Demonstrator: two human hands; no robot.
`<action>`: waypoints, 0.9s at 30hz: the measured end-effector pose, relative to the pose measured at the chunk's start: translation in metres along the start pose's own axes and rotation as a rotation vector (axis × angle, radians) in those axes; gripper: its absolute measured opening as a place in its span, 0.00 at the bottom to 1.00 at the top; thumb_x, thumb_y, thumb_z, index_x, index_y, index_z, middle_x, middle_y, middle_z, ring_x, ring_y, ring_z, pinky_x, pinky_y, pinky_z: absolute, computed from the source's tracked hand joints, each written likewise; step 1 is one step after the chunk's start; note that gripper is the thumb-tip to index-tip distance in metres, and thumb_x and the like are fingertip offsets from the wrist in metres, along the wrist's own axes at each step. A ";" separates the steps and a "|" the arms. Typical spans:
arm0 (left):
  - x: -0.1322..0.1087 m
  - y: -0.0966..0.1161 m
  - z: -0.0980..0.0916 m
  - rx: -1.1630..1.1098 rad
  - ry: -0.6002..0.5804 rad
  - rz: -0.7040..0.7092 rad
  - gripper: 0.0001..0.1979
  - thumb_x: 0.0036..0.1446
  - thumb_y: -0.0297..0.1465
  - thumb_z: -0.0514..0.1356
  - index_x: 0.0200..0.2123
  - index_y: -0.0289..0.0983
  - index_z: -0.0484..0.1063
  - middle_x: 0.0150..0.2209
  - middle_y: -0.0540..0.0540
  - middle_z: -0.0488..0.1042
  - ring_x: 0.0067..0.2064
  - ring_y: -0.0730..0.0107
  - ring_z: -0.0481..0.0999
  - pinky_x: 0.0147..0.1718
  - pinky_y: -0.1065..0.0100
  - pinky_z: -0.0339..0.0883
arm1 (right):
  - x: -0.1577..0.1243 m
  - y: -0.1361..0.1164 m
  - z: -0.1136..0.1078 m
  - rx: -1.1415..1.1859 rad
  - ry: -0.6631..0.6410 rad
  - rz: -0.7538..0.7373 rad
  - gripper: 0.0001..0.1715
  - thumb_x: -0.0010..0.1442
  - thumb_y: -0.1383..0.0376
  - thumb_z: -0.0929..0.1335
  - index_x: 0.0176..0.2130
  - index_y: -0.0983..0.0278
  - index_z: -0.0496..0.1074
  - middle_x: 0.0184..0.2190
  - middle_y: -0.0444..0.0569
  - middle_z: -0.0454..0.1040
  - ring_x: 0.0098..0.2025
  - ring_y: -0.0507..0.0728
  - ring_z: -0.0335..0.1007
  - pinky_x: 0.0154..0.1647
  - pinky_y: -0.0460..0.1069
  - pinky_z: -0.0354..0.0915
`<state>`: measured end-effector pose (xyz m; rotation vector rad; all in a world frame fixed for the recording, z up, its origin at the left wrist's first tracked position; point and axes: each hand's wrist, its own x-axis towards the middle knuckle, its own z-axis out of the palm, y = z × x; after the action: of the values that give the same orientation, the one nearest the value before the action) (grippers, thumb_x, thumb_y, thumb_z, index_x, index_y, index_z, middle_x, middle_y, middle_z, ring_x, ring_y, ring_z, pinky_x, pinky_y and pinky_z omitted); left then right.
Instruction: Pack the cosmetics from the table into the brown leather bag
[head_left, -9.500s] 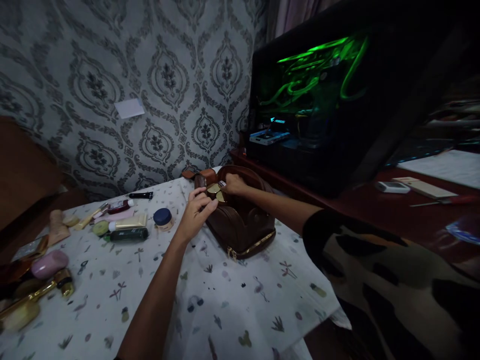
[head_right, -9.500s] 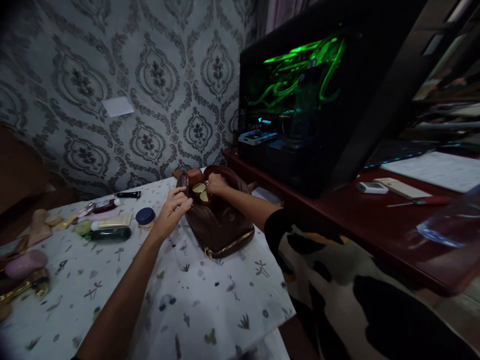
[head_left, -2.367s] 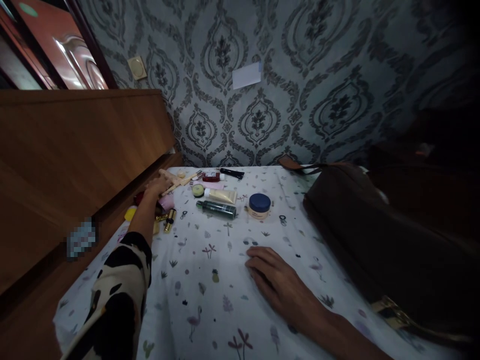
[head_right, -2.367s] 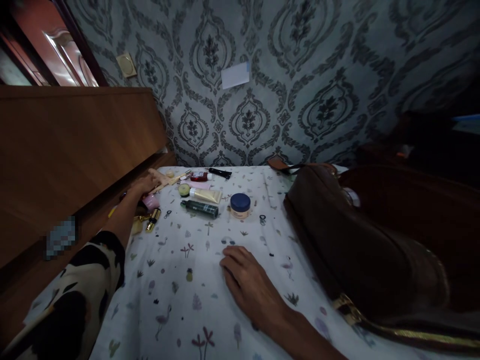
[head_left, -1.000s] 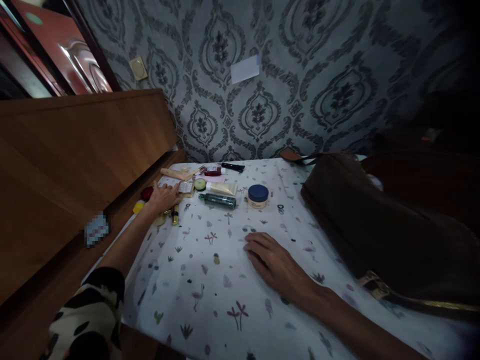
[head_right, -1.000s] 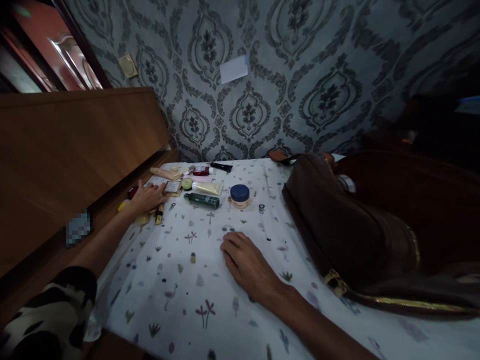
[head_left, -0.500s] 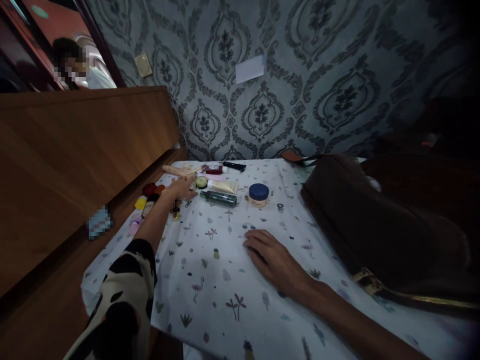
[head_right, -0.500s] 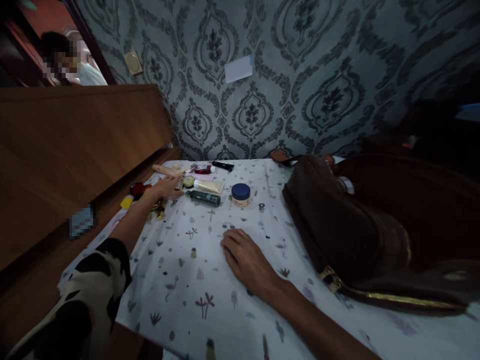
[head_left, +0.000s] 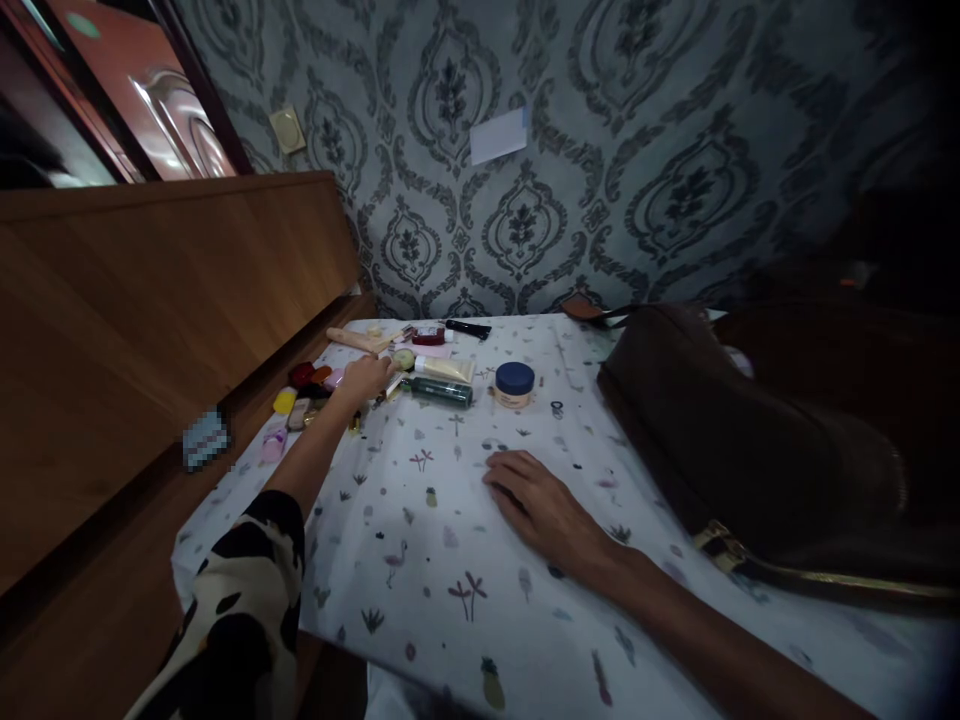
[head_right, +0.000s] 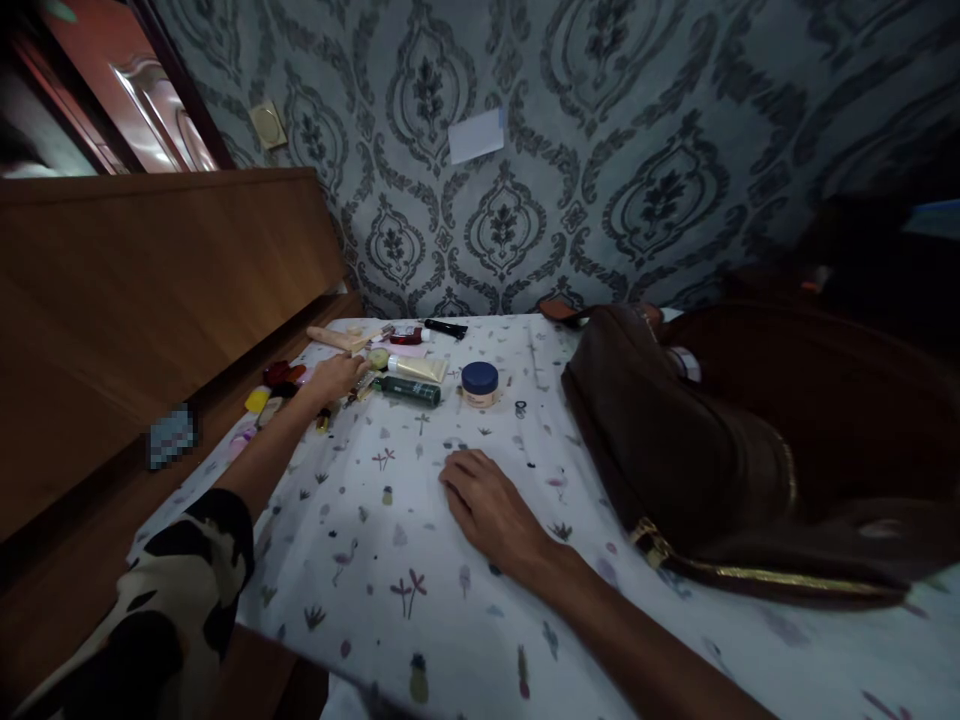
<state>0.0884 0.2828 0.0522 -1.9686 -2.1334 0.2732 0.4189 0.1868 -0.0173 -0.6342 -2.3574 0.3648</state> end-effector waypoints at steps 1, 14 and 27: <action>-0.002 0.001 0.000 0.001 0.008 -0.009 0.23 0.70 0.41 0.44 0.57 0.38 0.70 0.51 0.32 0.75 0.56 0.48 0.72 0.50 0.54 0.66 | 0.000 0.000 0.001 -0.002 0.001 -0.004 0.10 0.65 0.71 0.62 0.40 0.64 0.73 0.44 0.57 0.76 0.48 0.62 0.72 0.48 0.58 0.73; -0.017 0.022 -0.002 -0.102 0.043 -0.146 0.33 0.70 0.47 0.36 0.49 0.33 0.74 0.47 0.30 0.77 0.52 0.43 0.76 0.48 0.51 0.67 | 0.001 -0.002 -0.001 0.021 -0.010 -0.005 0.11 0.65 0.72 0.61 0.38 0.63 0.72 0.42 0.55 0.76 0.47 0.61 0.72 0.47 0.59 0.73; -0.067 0.044 0.005 -0.494 -0.032 -0.099 0.32 0.69 0.49 0.38 0.38 0.36 0.75 0.38 0.37 0.81 0.44 0.54 0.80 0.46 0.59 0.68 | 0.000 -0.002 -0.001 0.047 -0.027 0.021 0.11 0.65 0.70 0.61 0.39 0.63 0.72 0.42 0.55 0.75 0.47 0.61 0.71 0.49 0.60 0.72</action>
<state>0.1341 0.2196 0.0317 -2.0938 -2.4909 -0.2705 0.4189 0.1852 -0.0152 -0.6359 -2.3619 0.4394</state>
